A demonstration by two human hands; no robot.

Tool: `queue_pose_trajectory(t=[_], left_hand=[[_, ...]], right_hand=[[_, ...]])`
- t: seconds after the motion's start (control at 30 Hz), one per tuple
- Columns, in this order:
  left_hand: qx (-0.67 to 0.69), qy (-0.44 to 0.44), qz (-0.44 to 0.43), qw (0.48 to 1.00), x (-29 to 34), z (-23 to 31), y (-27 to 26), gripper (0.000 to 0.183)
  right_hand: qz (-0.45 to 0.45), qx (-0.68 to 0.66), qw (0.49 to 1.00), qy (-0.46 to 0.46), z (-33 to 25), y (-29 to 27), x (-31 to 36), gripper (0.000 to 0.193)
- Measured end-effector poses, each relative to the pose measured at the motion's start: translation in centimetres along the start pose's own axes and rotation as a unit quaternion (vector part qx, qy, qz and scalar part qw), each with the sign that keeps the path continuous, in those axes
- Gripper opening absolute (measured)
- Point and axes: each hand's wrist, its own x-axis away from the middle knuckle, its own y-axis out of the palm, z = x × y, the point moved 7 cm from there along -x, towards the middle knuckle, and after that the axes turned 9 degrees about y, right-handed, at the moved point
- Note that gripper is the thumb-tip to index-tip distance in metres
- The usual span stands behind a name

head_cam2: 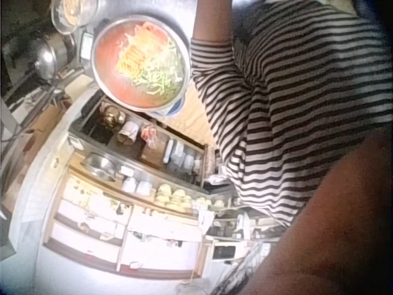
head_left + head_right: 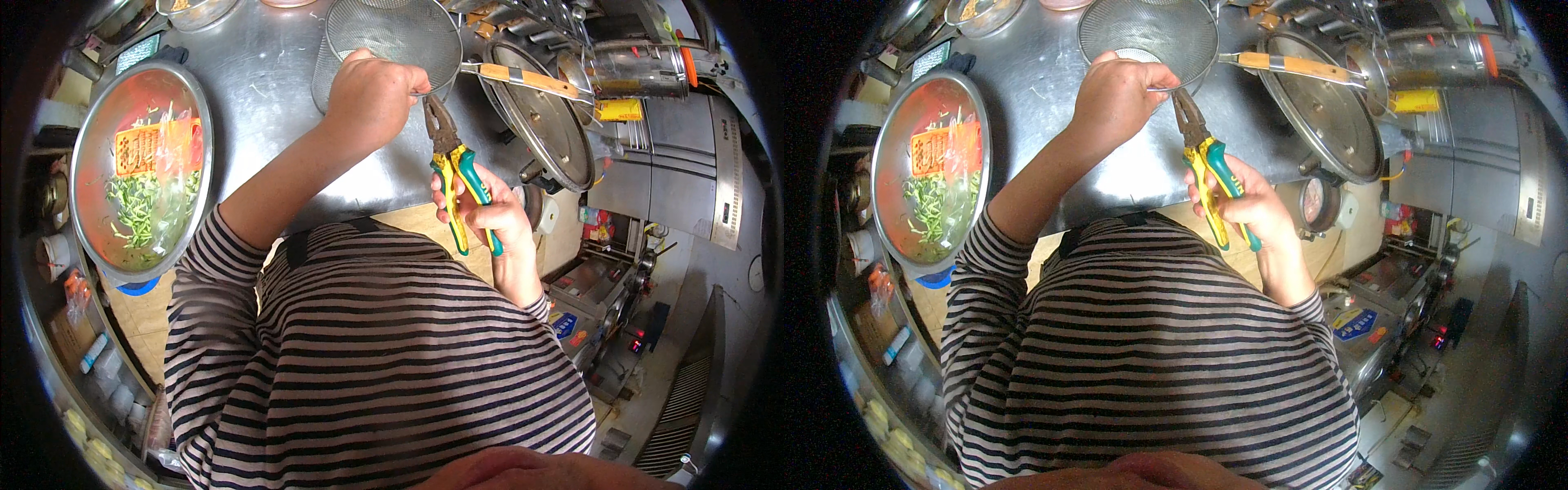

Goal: The person repairs a metal mesh strainer by bending and crimping its rim with pliers. They repeatedly adjust small sections of the rim, occasionally setting the pliers down and using their fingers to check alignment. The strainer is held over a stainless steel counter with bowls of prepared vegetables nearby.

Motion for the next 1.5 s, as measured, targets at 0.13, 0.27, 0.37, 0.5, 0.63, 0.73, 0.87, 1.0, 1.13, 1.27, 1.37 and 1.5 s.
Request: queue_pose_trajectory(t=[0.13,0.27,0.37,0.5,0.63,0.73,0.87,1.0,1.13,1.27,1.37,1.5], left_hand=[[0.005,-0.006,-0.004,1.0,0.0,0.0,-0.1,0.014],[0.017,-0.01,-0.008,1.0,0.0,-0.1,-0.1,0.015],[0.012,-0.005,-0.005,1.0,-0.1,0.0,0.0,0.015],[-0.001,0.004,0.002,1.0,-0.1,0.2,0.0,0.015],[0.003,-0.006,-0.008,1.0,0.0,0.2,0.1,0.016],[0.003,-0.008,-0.011,1.0,0.0,0.2,0.0,0.016],[0.007,-0.012,-0.011,1.0,-0.1,0.2,0.0,0.015],[-0.005,-0.011,-0.008,1.0,-0.1,0.2,0.1,0.014],[-0.026,-0.005,0.002,1.0,-0.5,-0.4,0.0,0.014],[-0.067,0.006,0.025,0.997,-0.6,-1.3,-0.7,0.014],[-0.05,-0.019,-0.005,0.999,-0.3,-1.7,-0.4,0.015],[-0.045,-0.023,-0.011,0.999,-0.6,-1.8,-0.6,0.015]], right_hand=[[0.06,0.154,0.986,0.0,-1.0,-0.1,0.2,0.053],[0.179,0.406,0.896,-0.01,-2.2,-0.2,0.7,0.046],[0.22,0.574,0.782,-0.107,-3.7,1.5,1.4,0.048],[0.28,0.64,0.699,-0.152,-3.6,2.5,1.6,0.046],[0.319,0.711,0.599,-0.186,-3.0,3.0,1.6,0.044],[0.348,0.748,0.527,-0.204,-2.6,3.4,1.6,0.044],[0.363,0.761,0.48,-0.242,-2.4,4.1,1.5,0.032],[0.379,0.745,0.489,-0.249,-1.5,3.9,1.4,0.03],[0.413,0.767,0.428,-0.239,0.4,3.4,1.0,0.035],[0.387,0.698,0.56,-0.221,1.7,1.6,1.0,0.047],[0.293,0.505,0.79,-0.188,2.3,-0.2,0.5,0.058],[0.17,0.332,0.911,-0.174,2.2,-0.6,-0.3,0.057]])
